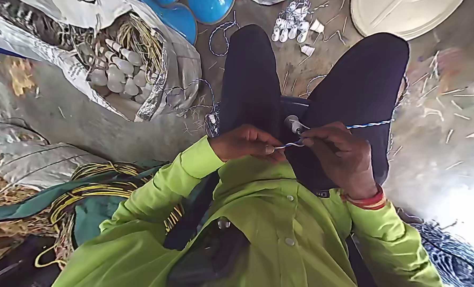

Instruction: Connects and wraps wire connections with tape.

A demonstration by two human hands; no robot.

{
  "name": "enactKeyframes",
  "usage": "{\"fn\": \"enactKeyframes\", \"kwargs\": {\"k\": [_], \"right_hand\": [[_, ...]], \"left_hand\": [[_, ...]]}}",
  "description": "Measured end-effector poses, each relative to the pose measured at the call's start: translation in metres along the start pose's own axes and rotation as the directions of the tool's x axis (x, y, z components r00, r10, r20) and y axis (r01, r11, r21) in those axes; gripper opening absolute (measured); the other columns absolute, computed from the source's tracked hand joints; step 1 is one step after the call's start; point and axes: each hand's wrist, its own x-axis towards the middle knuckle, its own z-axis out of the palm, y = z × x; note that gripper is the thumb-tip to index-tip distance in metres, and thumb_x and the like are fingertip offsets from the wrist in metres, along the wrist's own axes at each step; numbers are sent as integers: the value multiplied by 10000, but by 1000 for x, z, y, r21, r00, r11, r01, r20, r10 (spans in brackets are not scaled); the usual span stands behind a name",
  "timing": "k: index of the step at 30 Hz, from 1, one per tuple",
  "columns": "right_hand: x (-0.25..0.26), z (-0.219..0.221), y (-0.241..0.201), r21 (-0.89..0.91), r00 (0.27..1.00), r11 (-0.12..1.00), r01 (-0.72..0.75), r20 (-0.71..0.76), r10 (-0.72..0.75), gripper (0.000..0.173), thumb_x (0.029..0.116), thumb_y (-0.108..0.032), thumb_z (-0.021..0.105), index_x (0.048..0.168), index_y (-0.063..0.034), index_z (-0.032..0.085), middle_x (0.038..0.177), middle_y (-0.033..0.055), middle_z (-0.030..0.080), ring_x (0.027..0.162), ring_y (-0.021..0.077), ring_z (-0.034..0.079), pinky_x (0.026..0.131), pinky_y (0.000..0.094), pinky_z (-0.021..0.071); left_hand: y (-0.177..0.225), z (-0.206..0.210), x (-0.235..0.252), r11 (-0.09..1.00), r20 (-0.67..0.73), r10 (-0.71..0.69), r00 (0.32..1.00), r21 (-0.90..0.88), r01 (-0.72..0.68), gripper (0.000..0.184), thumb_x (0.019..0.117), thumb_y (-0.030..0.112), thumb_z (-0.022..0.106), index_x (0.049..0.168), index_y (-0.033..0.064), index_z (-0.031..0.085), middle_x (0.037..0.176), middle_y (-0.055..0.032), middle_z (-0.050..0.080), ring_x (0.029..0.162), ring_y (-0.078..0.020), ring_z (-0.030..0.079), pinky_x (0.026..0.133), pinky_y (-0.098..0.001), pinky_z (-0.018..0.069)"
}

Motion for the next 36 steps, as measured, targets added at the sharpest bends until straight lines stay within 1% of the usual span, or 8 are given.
{"fn": "enactKeyframes", "kwargs": {"k": [3, 12, 15, 19, 25, 27, 32, 36], "right_hand": [[2, -3, -2, 154, 997, 985, -80, 3, 80, 160, 995, -97, 628, 1114, -39, 718, 1026, 19, 748, 897, 68, 714, 784, 229, 612], [6, -10, -1, 323, 983, 931, -170, -9, 183, 204, 1050, -130, 546, 1192, -46, 665, 1079, 21, 756, 960, 118, 715, 847, 287, 596], [6, -12, -1, 294, 988, 943, -153, 13, 156, 218, 1019, -93, 577, 1218, -37, 647, 1105, 23, 750, 985, 118, 720, 866, 292, 609], [6, -10, -2, 177, 993, 977, -118, 50, 111, 288, 953, -71, 689, 1238, -41, 661, 1137, 27, 744, 923, 80, 715, 785, 237, 611], [4, -5, 2, -58, 998, 998, -16, 53, 19, 218, 964, -158, 701, 1165, -80, 733, 1087, 30, 735, 1017, 88, 686, 901, 256, 574], [4, -4, 1, -96, 998, 995, 2, 61, 3, 203, 980, -155, 679, 1160, -80, 734, 1079, 45, 727, 1008, 100, 676, 894, 263, 563], [4, -7, 2, -90, 997, 996, 23, 79, -16, 248, 973, -164, 695, 1206, -85, 721, 1119, 25, 743, 1021, 85, 690, 889, 246, 577], [3, -5, 3, -73, 999, 997, 23, 39, -21, 213, 954, -158, 720, 1149, -74, 743, 1084, 36, 738, 960, 79, 688, 839, 228, 580]], "left_hand": [[0, 0, -1, 1000, -27, -15, 1000, 4, 15, 253, 1046, -5, 452, 1191, -77, 647, 1065, -121, 757, 990, -196, 747, 932, -364, 611], [-5, -1, -4, 994, -89, -56, 994, -96, 47, 261, 1038, -4, 443, 1175, -54, 659, 1044, -111, 768, 961, -194, 755, 902, -356, 620], [-8, 0, -4, 994, -100, -39, 994, -104, 28, 254, 1030, 2, 453, 1161, -56, 663, 1039, -114, 768, 953, -194, 756, 895, -356, 622], [-9, -1, -4, 992, -99, -18, 995, -128, 5, 256, 1030, 7, 452, 1157, -51, 666, 1055, -113, 765, 948, -192, 758, 890, -358, 625], [-7, 3, -2, 992, -133, -49, 990, -119, 33, 258, 1022, 2, 443, 1137, -50, 668, 1016, -106, 770, 925, -185, 759, 877, -354, 627], [-3, 8, 1, 995, -180, -65, 982, -89, 50, 255, 1047, 46, 445, 1096, -41, 679, 965, -92, 771, 896, -172, 759, 863, -349, 630], [2, 11, 9, 991, -280, -89, 956, -120, 57, 263, 1072, 80, 469, 994, -4, 706, 885, -67, 775, 813, -156, 763, 776, -323, 645], [2, 12, 11, 985, -308, -116, 944, -158, 69, 253, 1065, 66, 475, 981, -3, 704, 866, -69, 775, 795, -157, 765, 758, -317, 648]]}}
